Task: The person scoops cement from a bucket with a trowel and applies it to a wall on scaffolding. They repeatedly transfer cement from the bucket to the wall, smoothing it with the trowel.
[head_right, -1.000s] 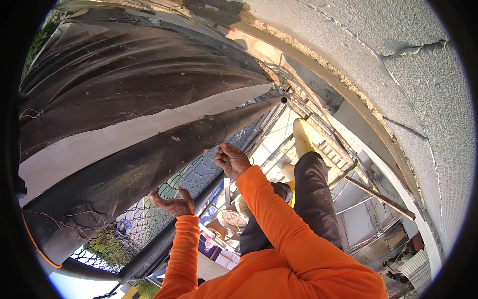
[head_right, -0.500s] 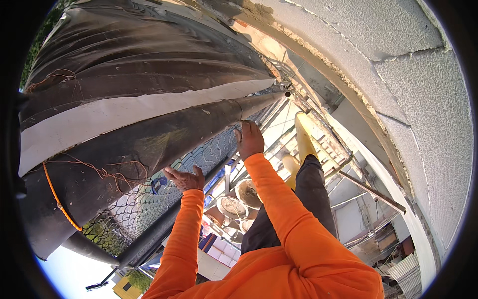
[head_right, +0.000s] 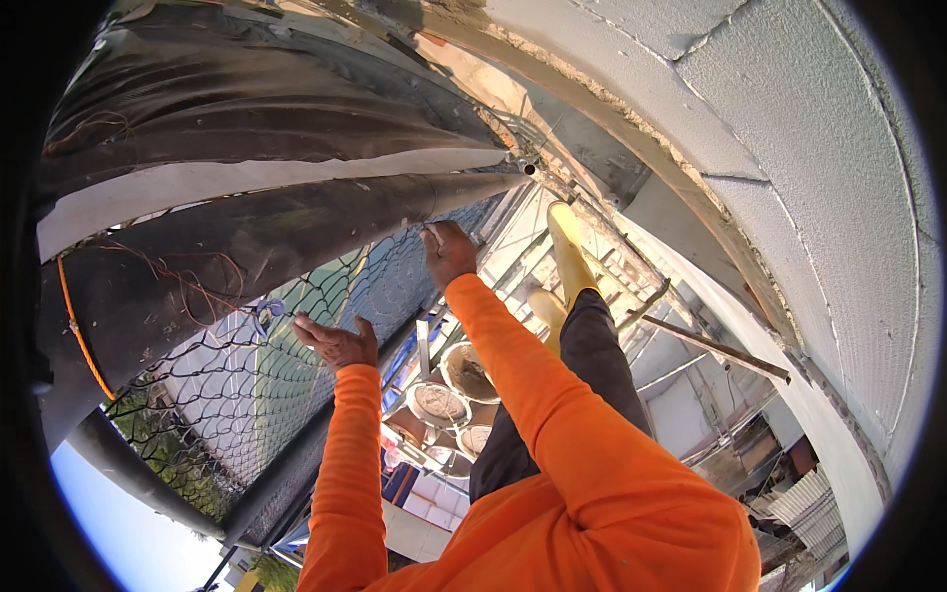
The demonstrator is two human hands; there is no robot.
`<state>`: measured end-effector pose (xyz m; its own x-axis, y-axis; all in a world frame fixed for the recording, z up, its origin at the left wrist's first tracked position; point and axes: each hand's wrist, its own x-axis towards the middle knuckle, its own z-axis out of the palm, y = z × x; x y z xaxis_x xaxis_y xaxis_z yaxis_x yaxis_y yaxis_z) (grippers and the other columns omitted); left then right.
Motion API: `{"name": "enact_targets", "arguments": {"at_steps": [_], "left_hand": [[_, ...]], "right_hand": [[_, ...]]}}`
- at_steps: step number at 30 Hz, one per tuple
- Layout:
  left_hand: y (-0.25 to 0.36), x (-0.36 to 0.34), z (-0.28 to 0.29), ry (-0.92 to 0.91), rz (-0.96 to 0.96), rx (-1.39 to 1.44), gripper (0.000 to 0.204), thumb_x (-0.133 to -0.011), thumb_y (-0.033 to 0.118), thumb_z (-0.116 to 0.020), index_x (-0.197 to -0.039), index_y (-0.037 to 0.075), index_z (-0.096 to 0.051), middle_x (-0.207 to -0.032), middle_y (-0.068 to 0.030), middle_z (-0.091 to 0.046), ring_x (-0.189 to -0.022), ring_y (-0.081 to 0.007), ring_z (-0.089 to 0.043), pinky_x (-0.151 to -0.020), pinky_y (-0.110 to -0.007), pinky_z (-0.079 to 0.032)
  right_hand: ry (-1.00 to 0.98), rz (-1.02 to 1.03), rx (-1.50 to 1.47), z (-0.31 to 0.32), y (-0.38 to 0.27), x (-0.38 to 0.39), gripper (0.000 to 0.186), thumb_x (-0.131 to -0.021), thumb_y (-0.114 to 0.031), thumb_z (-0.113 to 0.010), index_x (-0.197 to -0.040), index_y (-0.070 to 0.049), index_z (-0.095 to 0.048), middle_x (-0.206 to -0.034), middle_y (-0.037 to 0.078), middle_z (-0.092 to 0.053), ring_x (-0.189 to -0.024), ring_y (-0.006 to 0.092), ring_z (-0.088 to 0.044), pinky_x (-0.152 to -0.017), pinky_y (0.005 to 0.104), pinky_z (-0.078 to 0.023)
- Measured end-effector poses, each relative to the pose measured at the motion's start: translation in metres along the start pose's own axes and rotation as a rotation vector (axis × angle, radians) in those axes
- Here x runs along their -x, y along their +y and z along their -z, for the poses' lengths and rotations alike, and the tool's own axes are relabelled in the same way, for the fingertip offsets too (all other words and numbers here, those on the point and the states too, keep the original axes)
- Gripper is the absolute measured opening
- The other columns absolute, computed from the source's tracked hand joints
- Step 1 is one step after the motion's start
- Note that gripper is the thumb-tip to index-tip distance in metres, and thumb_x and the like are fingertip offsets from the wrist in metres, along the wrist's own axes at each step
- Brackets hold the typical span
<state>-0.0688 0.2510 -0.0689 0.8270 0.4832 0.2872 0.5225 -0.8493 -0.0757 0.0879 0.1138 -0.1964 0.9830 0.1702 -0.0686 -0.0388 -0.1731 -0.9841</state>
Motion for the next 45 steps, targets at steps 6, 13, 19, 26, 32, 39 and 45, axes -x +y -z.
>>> {"name": "enact_targets", "arguments": {"at_steps": [6,13,19,26,32,39,45], "left_hand": [[0.002,0.0,0.007,-0.085,0.078,0.036,0.117,-0.075,0.01,-0.077,-0.156,-0.008,0.006,-0.151,-0.0429,-0.018,-0.143,-0.056,-0.026,-0.116,-0.055,-0.037],[-0.005,0.003,0.0,-0.111,0.095,-0.053,0.115,-0.077,0.018,-0.077,-0.154,-0.01,0.003,-0.15,-0.0436,-0.021,-0.135,-0.0598,-0.036,-0.112,-0.06,-0.038],[-0.01,0.004,0.005,-0.26,0.132,-0.107,0.075,-0.073,0.027,-0.075,-0.13,-0.01,-0.044,-0.125,-0.0322,-0.057,-0.126,-0.0485,-0.05,-0.105,-0.056,-0.044],[0.015,-0.01,0.038,-0.503,0.513,0.433,0.065,-0.076,0.038,-0.072,-0.119,-0.01,-0.063,-0.13,-0.0305,-0.059,-0.128,-0.0503,-0.049,-0.116,-0.056,-0.034],[-0.002,0.008,0.026,-0.426,0.184,0.179,0.075,-0.071,0.039,-0.075,-0.133,0.0,-0.056,-0.129,-0.0257,-0.06,-0.119,-0.0445,-0.056,-0.106,-0.051,-0.043],[0.035,-0.002,0.14,-0.367,0.361,0.295,0.078,-0.078,0.019,-0.077,-0.144,-0.002,-0.043,-0.134,-0.0286,-0.052,-0.12,-0.0458,-0.055,-0.098,-0.051,-0.05],[0.079,-0.055,0.28,0.004,0.253,0.308,0.072,-0.083,0.008,-0.069,-0.147,-0.004,-0.04,-0.127,-0.0268,-0.052,-0.103,-0.0361,-0.059,-0.084,-0.044,-0.053]], "right_hand": [[-0.003,-0.631,-0.707,-0.017,0.0,-0.008,0.022,-0.104,-0.018,-0.058,-0.096,0.0,-0.068,-0.078,0.004,-0.066,-0.071,0.0173,-0.065,-0.067,0.0333,-0.054],[-0.142,-1.21,-0.914,0.006,-0.018,-0.031,0.022,-0.103,-0.025,-0.064,-0.093,-0.006,-0.064,-0.072,0.002,-0.06,-0.06,0.0147,-0.057,-0.05,0.0289,-0.044],[-0.154,-0.05,0.343,0.016,-0.032,-0.017,0.021,-0.089,-0.017,-0.074,-0.105,-0.006,-0.065,-0.103,0.015,-0.065,-0.09,0.036,-0.066,-0.08,0.0453,-0.054],[-0.191,-0.159,0.123,0.012,-0.014,-0.024,0.023,-0.095,-0.021,-0.073,-0.106,-0.003,-0.066,-0.097,0.013,-0.069,-0.08,0.0275,-0.068,-0.073,0.041,-0.057],[-0.041,-1.167,-0.83,0.006,-0.018,-0.024,0.026,-0.1,-0.022,-0.071,-0.116,-0.001,-0.066,-0.1,0.007,-0.07,-0.086,0.0181,-0.067,-0.078,0.0315,-0.059],[0.105,-1.332,-1.094,-0.002,-0.02,-0.012,0.054,-0.105,-0.041,-0.06,-0.147,-0.009,-0.051,-0.154,0.006,-0.049,-0.142,0.0232,-0.046,-0.12,0.0434,-0.038],[-0.12,-1.404,-0.695,0.0,0.002,-0.029,0.034,-0.102,-0.038,-0.066,-0.086,-0.008,-0.062,-0.07,0.001,-0.058,-0.059,0.0134,-0.055,-0.05,0.0323,-0.046]]}}
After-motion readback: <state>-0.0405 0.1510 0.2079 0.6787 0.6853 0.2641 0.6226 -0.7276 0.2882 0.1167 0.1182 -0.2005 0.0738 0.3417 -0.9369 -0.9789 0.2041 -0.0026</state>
